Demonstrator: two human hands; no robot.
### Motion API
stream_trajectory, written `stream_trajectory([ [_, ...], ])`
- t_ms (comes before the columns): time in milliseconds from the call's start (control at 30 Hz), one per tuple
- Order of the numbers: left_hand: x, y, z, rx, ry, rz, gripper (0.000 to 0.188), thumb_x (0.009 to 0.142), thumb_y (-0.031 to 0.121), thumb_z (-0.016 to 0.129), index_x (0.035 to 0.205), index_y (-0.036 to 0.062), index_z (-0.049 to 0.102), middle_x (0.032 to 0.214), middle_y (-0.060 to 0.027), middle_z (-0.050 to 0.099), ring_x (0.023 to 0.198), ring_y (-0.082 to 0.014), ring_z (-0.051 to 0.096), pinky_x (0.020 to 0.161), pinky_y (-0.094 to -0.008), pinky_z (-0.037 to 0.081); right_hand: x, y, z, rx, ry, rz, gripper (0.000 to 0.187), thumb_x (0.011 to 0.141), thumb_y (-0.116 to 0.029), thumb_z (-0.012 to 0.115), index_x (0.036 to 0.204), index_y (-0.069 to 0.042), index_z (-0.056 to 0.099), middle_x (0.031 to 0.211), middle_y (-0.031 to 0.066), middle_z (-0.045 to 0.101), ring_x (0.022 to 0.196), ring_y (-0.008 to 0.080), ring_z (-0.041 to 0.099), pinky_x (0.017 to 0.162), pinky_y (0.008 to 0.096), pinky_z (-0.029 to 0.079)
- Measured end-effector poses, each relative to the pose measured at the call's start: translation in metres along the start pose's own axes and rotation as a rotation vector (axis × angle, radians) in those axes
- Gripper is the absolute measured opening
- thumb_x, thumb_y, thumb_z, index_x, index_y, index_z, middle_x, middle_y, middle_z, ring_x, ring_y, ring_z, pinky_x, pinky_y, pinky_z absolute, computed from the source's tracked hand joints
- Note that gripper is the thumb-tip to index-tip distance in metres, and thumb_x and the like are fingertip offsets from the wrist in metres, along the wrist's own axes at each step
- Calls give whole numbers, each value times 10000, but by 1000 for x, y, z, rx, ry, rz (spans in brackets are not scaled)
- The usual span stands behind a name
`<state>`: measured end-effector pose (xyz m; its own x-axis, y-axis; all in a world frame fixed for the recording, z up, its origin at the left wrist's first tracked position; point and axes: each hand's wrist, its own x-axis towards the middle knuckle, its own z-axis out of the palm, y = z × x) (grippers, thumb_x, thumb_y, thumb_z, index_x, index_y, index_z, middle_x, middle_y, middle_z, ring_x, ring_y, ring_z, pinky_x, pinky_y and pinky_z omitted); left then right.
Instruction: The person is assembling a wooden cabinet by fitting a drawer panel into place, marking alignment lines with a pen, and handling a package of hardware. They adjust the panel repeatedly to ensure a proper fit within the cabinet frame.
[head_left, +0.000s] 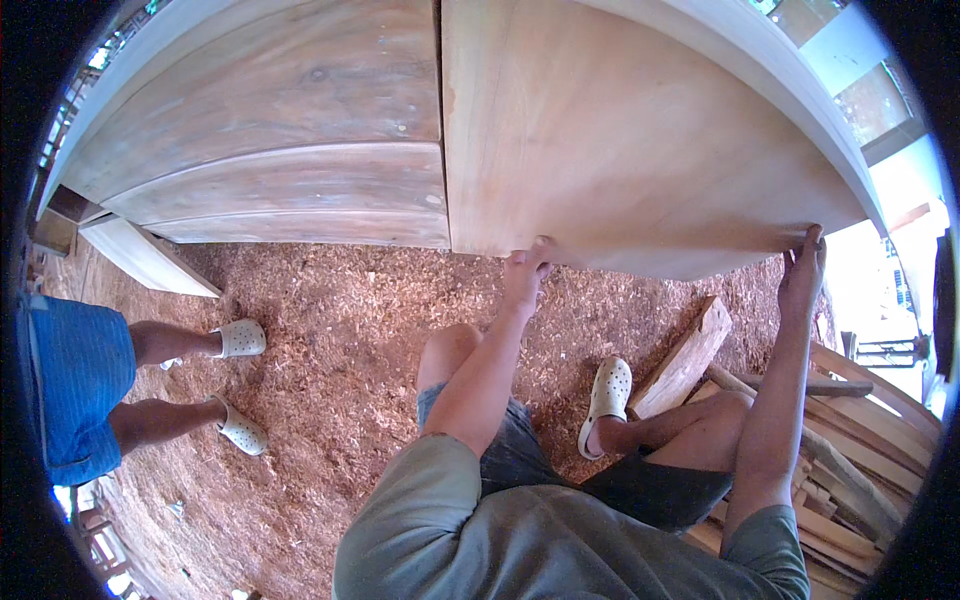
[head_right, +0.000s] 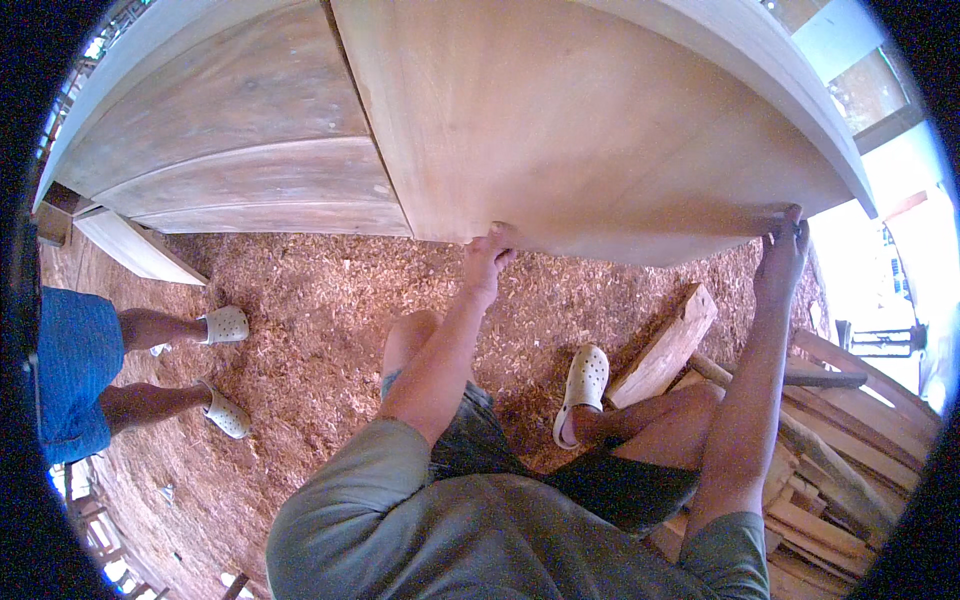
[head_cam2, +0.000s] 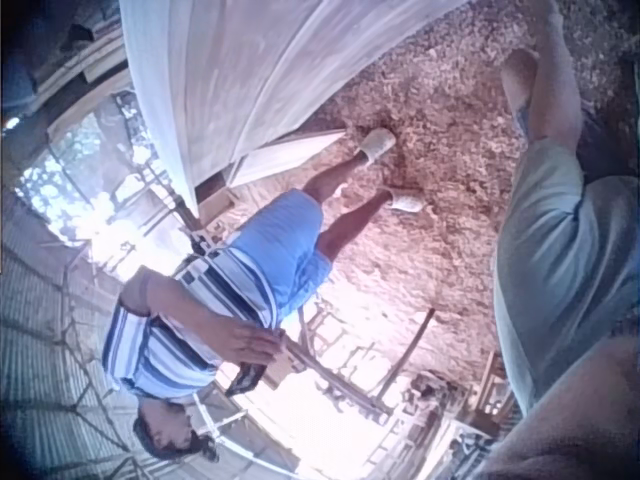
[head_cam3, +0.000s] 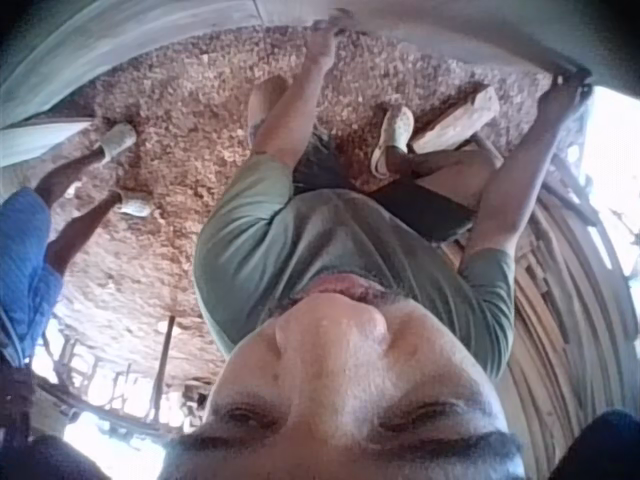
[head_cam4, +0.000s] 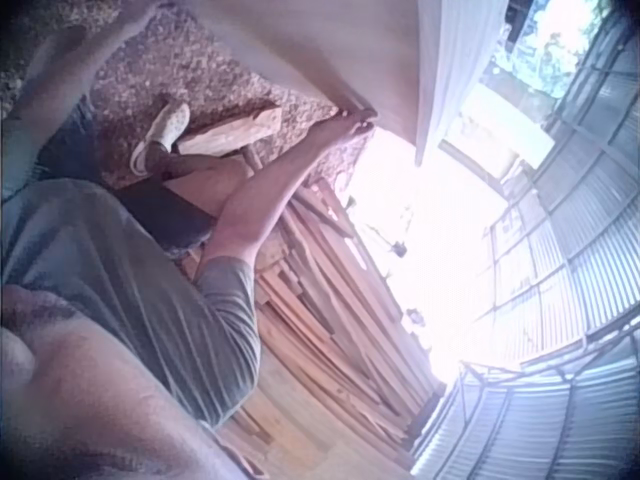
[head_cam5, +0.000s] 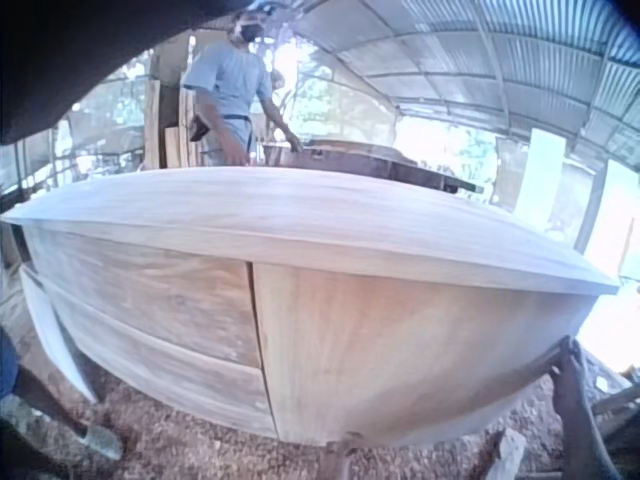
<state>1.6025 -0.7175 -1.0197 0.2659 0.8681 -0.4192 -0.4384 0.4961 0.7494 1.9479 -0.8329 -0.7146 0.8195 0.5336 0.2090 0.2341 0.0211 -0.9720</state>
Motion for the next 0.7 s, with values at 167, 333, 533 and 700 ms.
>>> stream_trajectory([
  [167, -8, 2, 7, -102, -26, 43, 570, 975, 527, 594, 1165, -11, 592, 1160, -133, 656, 1138, -259, 626, 997, -447, 535, 6, 17, -11, 69, 0, 81, 581, 1000, -411, 630, 1402, -27, 461, 1272, 86, 574, 1140, 192, 577, 972, 350, 480],
  [333, -16, 11, 7, -384, -59, -30, 907, 912, 665, 587, 1458, -23, 361, 1489, -190, 404, 1368, -342, 414, 1191, -502, 304, 15, 26, -25, 82, -130, 114, 598, 1013, -485, 570, 1409, -51, 459, 1308, 103, 560, 1146, 206, 558, 974, 386, 464],
  [533, -31, 28, 14, -717, 24, -154, 1029, 920, 817, 286, 1574, 35, 155, 1598, -192, 206, 1455, -377, 237, 1236, -518, 189, -3, 6, -16, 215, -119, 209, 724, 967, -619, 556, 1393, -43, 459, 1277, 125, 561, 1127, 237, 550, 967, 450, 432],
  [700, -25, 19, 10, -783, 34, -171, 1024, 923, 822, 234, 1594, 62, 88, 1622, -166, 146, 1460, -390, 217, 1231, -534, 192, -6, -1, -4, 211, -47, 185, 747, 934, -626, 608, 1366, -34, 462, 1211, 151, 575, 1107, 244, 543, 940, 459, 433],
])
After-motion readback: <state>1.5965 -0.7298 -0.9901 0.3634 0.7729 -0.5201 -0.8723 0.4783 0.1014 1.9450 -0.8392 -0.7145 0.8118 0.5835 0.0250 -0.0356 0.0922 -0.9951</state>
